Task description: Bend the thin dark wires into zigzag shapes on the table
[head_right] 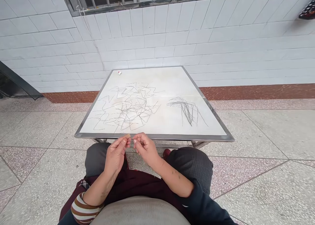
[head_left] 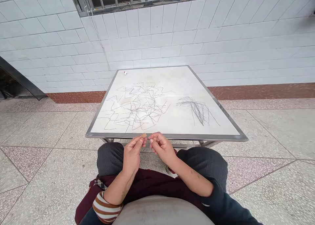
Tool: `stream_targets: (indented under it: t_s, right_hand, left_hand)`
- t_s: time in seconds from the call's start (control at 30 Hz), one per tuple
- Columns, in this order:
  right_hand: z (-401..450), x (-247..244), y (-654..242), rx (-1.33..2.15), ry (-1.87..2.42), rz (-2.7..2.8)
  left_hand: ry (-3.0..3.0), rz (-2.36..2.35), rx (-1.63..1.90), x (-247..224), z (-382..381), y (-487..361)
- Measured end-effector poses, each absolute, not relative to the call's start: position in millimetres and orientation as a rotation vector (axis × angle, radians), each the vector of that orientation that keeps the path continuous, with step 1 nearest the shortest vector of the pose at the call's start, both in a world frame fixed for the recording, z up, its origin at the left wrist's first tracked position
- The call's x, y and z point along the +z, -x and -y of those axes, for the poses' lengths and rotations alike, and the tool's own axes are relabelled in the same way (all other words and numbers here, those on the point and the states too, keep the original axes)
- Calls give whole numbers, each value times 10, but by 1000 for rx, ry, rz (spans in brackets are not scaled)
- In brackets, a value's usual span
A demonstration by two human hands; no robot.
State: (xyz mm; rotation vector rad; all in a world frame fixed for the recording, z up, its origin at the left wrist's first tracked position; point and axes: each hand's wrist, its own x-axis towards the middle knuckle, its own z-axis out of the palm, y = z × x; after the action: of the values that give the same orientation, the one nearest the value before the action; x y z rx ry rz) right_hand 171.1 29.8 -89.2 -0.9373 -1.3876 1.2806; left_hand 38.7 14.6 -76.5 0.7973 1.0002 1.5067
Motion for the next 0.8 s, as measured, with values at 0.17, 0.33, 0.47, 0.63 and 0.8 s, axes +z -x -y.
stream_targets:
  t_s: [0.17, 0.33, 0.47, 0.63, 0.8]
  right_hand:
    - [-305, -901, -1709, 1256, 938, 1433]
    - [-306, -905, -1742, 1204, 969, 1451]
    - [-326, -895, -1786, 1213, 947, 1430]
    - [-362, -887, -1828, 1172, 923, 1450]
    - [-369, -865, -1863, 1132, 928, 1513]
  left_hand:
    - [-826, -989, 1472, -771, -129, -398]
    - [-828, -968, 1446, -753, -115, -403]
    - [-812, -950, 1416, -734, -121, -361]
    - [-842, -965, 1425, -736, -120, -297]
    - [-902, -967, 1416, -760, -95, -271]
